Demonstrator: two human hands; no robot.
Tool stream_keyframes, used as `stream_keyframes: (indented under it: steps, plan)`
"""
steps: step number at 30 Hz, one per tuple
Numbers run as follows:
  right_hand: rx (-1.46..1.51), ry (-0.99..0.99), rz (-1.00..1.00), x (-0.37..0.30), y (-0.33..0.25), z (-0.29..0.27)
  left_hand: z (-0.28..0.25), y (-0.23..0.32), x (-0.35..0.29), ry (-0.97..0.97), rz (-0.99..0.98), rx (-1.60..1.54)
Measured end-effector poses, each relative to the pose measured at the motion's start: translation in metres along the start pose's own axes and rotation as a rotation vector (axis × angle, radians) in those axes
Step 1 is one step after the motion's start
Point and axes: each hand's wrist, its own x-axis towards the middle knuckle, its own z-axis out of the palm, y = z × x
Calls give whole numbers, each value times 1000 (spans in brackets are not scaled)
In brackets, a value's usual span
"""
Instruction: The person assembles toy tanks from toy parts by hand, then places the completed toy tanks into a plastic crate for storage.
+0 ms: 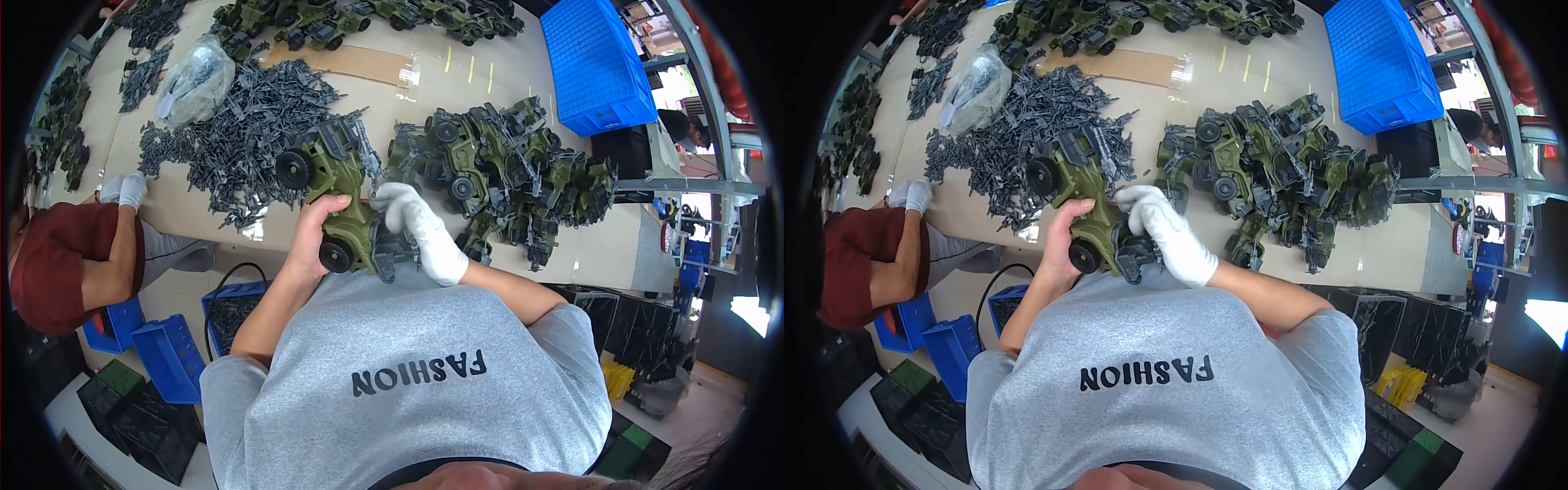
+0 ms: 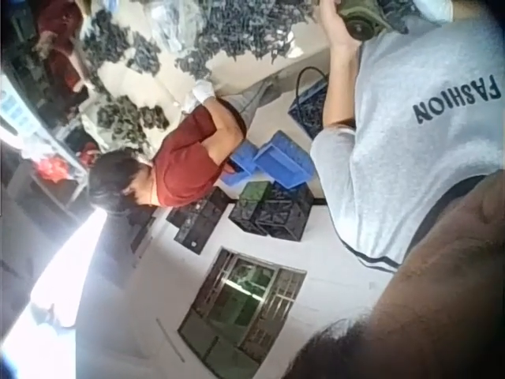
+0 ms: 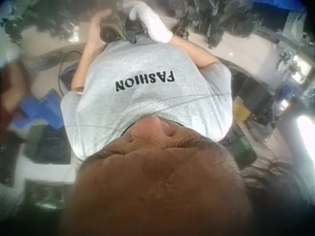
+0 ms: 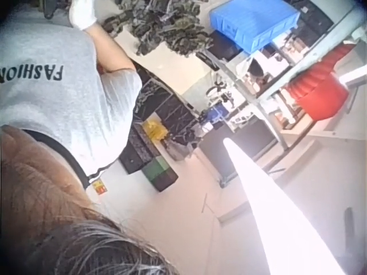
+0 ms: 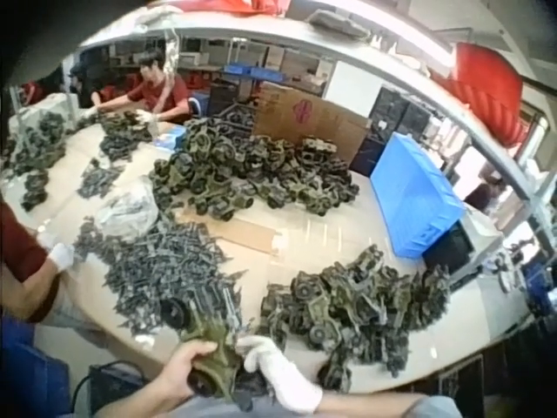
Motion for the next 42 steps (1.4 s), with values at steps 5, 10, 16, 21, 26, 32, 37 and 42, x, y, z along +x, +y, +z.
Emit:
stream_keyframes:
  steps: [5, 10, 16, 21, 26, 32, 37, 42]
  plan:
    - [278, 29, 570, 13, -27, 0, 26, 3, -22, 73, 135, 129]
    - [326, 120, 534, 3, -20, 0, 30, -2, -24, 68, 172, 139]
    - [47, 270, 286, -12, 31, -7, 30, -2, -5, -4, 143, 196]
    - [-82, 3, 276, 11, -45, -80, 66, -10, 96, -64, -210, 167]
    - [-187, 558, 308, -16, -110, -191, 126, -21, 111, -650, -8, 651]
    - [-1652, 588, 982, 13, -125, -291, 20, 19, 112, -369, -94, 461]
    - [-1779, 195, 170, 231, -42, -227, -77, 64, 91, 94, 101, 258]
    - [-1360, -87, 168, 451, 74, -91, -101, 86, 92, 338, 302, -18]
